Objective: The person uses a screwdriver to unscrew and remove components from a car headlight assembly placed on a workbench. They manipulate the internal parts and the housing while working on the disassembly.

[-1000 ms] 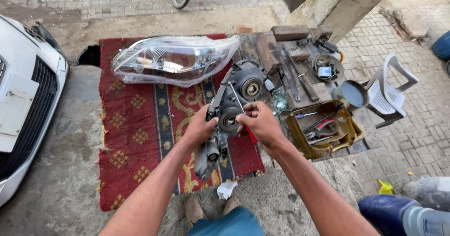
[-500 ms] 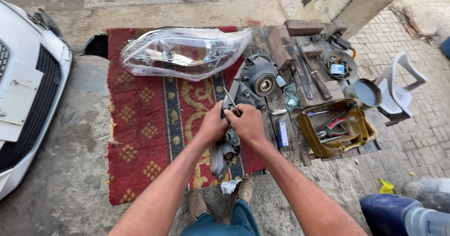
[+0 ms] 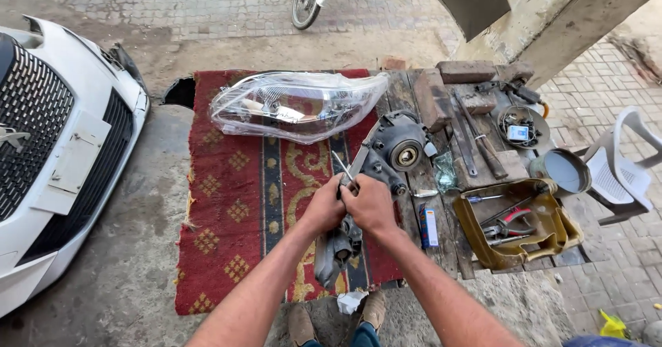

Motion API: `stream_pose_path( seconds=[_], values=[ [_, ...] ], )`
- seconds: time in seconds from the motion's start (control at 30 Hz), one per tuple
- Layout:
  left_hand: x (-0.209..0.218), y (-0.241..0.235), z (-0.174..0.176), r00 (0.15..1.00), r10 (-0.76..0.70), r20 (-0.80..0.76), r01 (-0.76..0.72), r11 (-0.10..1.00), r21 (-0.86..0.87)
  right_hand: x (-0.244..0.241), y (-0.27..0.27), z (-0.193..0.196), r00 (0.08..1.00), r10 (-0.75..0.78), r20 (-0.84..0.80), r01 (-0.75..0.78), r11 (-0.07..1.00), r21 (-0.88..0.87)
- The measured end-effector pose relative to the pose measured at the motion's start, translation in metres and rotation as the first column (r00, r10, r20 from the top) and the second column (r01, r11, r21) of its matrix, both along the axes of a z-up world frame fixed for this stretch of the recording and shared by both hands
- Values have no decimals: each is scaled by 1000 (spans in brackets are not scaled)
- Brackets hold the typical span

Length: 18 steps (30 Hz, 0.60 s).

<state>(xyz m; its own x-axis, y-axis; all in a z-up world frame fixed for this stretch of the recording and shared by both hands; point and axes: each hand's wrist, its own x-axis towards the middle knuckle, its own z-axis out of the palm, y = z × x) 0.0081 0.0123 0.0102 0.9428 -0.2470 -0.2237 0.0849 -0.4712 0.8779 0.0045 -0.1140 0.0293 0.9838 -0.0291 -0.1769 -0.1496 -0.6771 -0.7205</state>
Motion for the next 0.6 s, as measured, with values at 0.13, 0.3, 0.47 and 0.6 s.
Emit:
stream_pose_path(
  seconds=[0.13, 0.3, 0.47, 0.6],
  values=[
    [0, 0, -5, 1000, 8, -4, -8, 1000, -1, 0, 0, 10, 999, -4, -32, 3, 999, -37],
    [1, 2, -1, 999, 11, -30, -10, 1000, 15, 0, 2, 24, 997, 12, -78, -21, 993, -115],
    [-1, 1, 7, 999, 17, -45, -17, 1000, 3, 13, 4, 4, 988, -47, -150, 31, 994, -107],
    [-4, 1, 9, 999, 10, -49, -9, 1000, 12, 15, 3, -6, 981, -87, -172, 78, 995, -57]
  ],
)
